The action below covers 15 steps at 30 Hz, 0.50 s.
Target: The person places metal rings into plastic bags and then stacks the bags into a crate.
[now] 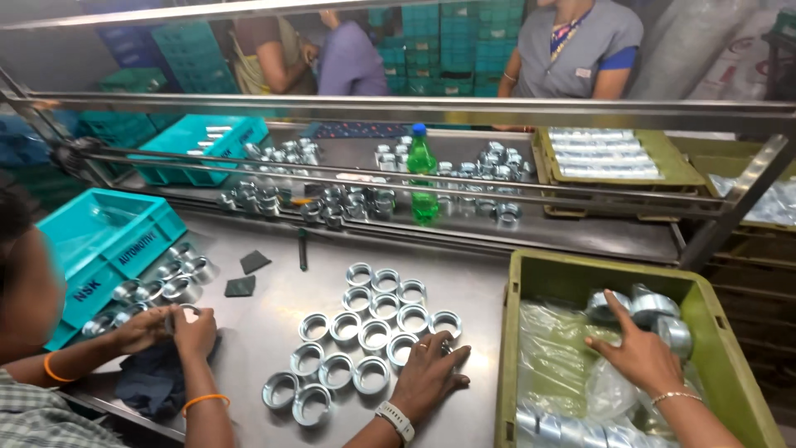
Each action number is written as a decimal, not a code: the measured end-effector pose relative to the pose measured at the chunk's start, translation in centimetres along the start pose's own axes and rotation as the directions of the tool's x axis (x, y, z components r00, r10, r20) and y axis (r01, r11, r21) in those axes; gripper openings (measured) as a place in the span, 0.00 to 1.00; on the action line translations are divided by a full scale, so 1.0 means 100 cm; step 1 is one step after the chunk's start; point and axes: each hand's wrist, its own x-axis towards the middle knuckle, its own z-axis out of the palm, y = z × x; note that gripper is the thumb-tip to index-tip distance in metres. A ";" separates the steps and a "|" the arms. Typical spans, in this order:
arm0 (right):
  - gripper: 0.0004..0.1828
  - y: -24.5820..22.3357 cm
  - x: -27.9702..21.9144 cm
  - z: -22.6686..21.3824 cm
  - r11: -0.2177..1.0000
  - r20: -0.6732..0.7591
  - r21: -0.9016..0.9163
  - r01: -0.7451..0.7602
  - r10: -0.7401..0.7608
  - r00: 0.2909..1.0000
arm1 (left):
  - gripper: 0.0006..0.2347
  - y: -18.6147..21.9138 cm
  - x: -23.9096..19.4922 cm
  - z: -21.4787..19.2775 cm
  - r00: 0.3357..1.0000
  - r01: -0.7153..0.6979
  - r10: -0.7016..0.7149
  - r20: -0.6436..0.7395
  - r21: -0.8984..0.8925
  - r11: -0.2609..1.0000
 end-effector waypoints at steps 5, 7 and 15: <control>0.55 0.006 0.010 0.009 1.000 -0.060 0.018 -0.016 0.017 0.998 | 0.20 0.001 0.023 -0.002 0.987 0.133 -0.136 -0.089 -0.040 0.990; 0.53 0.006 0.012 0.005 0.994 -0.028 0.050 -0.099 0.101 0.994 | 0.14 0.011 0.043 -0.003 0.946 0.222 -0.277 -0.169 -0.287 0.932; 0.44 0.034 0.040 0.034 0.998 -0.176 0.053 -0.041 0.050 0.983 | 0.16 0.116 0.130 0.045 0.997 -0.019 -0.043 -0.056 -0.796 0.604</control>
